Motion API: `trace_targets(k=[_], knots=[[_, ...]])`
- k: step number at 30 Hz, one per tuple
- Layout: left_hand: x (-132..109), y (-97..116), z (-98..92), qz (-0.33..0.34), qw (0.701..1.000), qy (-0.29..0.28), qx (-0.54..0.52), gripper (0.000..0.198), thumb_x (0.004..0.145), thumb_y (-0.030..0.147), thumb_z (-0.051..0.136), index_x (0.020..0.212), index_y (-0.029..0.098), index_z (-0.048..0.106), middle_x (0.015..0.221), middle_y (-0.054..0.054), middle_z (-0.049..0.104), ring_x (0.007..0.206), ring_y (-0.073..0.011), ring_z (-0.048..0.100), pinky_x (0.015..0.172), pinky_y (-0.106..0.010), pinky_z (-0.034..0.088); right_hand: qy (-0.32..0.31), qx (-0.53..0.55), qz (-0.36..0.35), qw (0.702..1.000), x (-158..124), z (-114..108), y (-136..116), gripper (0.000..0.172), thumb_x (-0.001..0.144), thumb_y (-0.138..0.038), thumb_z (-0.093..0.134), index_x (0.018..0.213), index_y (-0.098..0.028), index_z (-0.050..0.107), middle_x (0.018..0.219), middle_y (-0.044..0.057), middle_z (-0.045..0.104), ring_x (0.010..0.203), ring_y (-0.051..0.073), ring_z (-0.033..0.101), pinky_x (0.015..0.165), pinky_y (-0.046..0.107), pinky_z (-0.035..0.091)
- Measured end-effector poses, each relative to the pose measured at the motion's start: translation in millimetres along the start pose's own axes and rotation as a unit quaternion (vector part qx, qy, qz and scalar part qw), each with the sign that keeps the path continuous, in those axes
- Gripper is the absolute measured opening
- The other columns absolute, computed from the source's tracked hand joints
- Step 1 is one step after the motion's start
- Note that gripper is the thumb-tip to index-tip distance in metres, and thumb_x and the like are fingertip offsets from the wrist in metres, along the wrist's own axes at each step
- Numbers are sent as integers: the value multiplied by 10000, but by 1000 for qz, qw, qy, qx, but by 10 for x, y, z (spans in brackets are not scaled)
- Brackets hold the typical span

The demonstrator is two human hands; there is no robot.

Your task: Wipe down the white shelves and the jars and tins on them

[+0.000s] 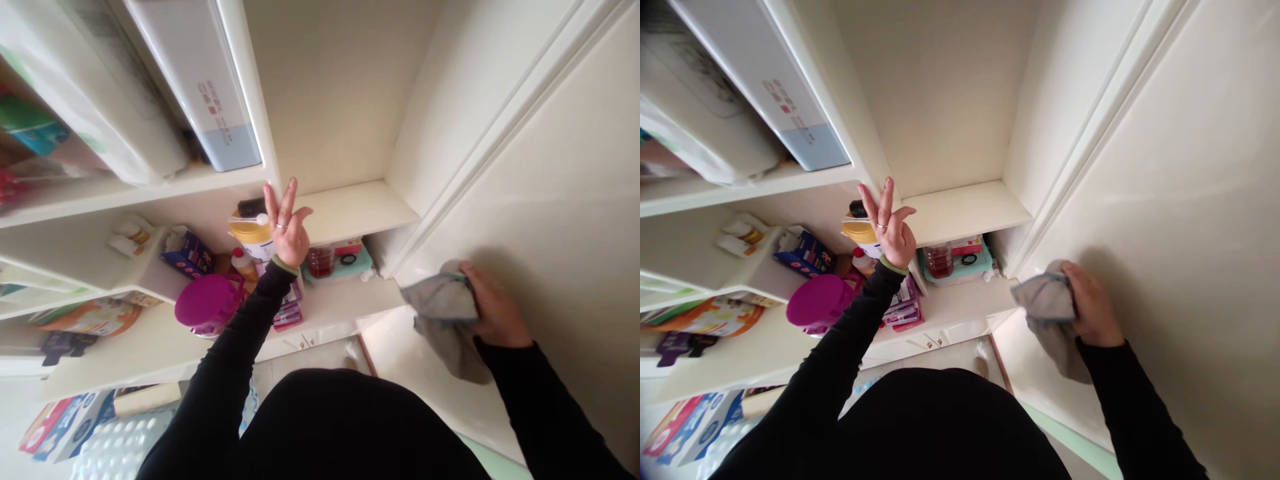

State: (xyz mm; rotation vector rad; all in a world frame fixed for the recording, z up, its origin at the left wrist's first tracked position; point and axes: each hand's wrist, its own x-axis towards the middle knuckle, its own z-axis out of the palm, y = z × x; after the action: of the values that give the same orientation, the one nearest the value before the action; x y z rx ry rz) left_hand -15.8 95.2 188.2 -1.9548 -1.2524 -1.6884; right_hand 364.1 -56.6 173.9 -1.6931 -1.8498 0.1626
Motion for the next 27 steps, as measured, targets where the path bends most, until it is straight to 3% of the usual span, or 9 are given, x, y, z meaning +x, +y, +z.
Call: trace_targets(k=[3,5,7,9,12,15,18,23,27], knots=[[10,-16,11,-7,1000,-2,-19,255,1067,358,491,1096,293,736,1647,-11,616,1766,-253,-11,1466,-620,103,128,32,88,987,170,5,-315,698,996,-732,380,1359,-250,731,1110,228,778,1089,462,742,938,643,617],[14,-17,8,-9,1000,-4,-27,266,1066,373,491,1112,297,741,1640,-15,622,1768,-259,-1,1465,-625,95,179,20,79,980,376,60,-510,665,1019,-692,406,1357,-206,707,1122,208,781,1081,423,741,967,597,619],[14,-11,-2,-8,999,-6,-31,281,1069,391,481,1095,296,744,1621,-33,640,1769,-259,3,1463,-629,97,144,-44,-11,989,637,134,-613,659,1029,-657,443,1389,-156,676,1238,231,763,1198,427,710,1044,586,590],[10,1,-12,-4,1000,-2,-23,317,1085,402,445,1054,292,740,1585,-51,669,1769,-247,6,1462,-626,120,53,-121,-88,987,896,198,-627,681,1048,-608,444,1474,-103,609,1353,266,727,1297,448,668,1070,588,568],[-4,16,-17,16,1000,19,-14,399,1122,404,369,1001,293,732,1534,-63,706,1766,-209,11,1462,-596,167,-49,-212,-99,971,1163,250,-614,761,1077,-559,413,1570,15,483,1388,321,706,1279,462,683,1028,563,577],[-26,19,-14,7,1000,13,-24,398,1127,420,384,977,284,726,1537,-68,703,1765,-208,-17,1467,-595,127,-101,-259,-83,957,1315,274,-668,798,1105,-571,352,1530,90,495,1314,347,726,1241,463,710,1050,527,566],[-53,2,-16,-13,999,2,-35,325,1104,423,465,969,271,719,1569,-67,680,1768,-238,-37,1468,-609,59,-130,-261,-82,953,1545,366,-720,773,1108,-584,351,1493,60,538,1327,327,727,1264,445,707,1101,507,545],[-69,-38,-18,-36,997,-27,-58,211,1051,453,607,1022,274,715,1685,-20,579,1772,-299,30,1469,-583,4,-127,-216,-89,964,2231,703,-673,831,1079,-636,396,1549,40,503,1540,333,611,1422,456,602,1202,551,466],[-38,-15,3,-7,999,15,-47,292,1089,397,498,919,259,692,1590,-36,667,1771,-254,-6,1472,-587,16,-123,-180,-65,974,2455,809,-678,791,1089,-621,384,1543,10,537,1560,306,608,1436,428,591,1228,521,442]])
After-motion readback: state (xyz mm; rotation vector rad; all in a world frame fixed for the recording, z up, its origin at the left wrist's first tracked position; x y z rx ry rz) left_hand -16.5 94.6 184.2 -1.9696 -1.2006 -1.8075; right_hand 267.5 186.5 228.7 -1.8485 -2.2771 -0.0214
